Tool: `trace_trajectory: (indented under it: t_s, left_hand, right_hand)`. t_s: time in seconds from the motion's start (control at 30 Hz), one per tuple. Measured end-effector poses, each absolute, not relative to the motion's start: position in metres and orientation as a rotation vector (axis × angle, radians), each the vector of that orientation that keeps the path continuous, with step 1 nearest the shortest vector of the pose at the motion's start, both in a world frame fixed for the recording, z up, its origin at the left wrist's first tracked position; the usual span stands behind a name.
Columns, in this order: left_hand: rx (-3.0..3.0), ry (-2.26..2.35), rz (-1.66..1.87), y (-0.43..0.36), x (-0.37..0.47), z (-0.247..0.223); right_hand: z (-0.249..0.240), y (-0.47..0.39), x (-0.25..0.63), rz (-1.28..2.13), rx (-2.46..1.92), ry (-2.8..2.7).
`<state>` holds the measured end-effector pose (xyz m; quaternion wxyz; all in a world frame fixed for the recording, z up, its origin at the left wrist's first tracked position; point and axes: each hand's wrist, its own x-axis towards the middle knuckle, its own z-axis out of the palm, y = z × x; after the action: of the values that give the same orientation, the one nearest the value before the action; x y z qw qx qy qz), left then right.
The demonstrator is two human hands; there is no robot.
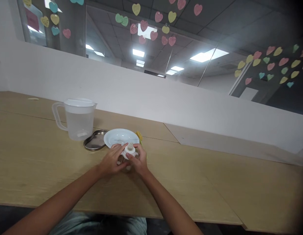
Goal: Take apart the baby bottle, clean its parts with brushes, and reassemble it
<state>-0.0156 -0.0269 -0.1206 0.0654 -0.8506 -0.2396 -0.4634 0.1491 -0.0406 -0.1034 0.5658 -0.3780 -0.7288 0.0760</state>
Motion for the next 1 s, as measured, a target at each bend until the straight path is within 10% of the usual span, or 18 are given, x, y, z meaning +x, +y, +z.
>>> trace_trajectory:
  t_s: [1.0]
  left_hand:
    - [-2.572,-0.839,-1.422,-0.030,-0.009,-0.124]
  right_hand:
    - [-0.090,-0.040,0.157,-0.153,-0.840,-1.858]
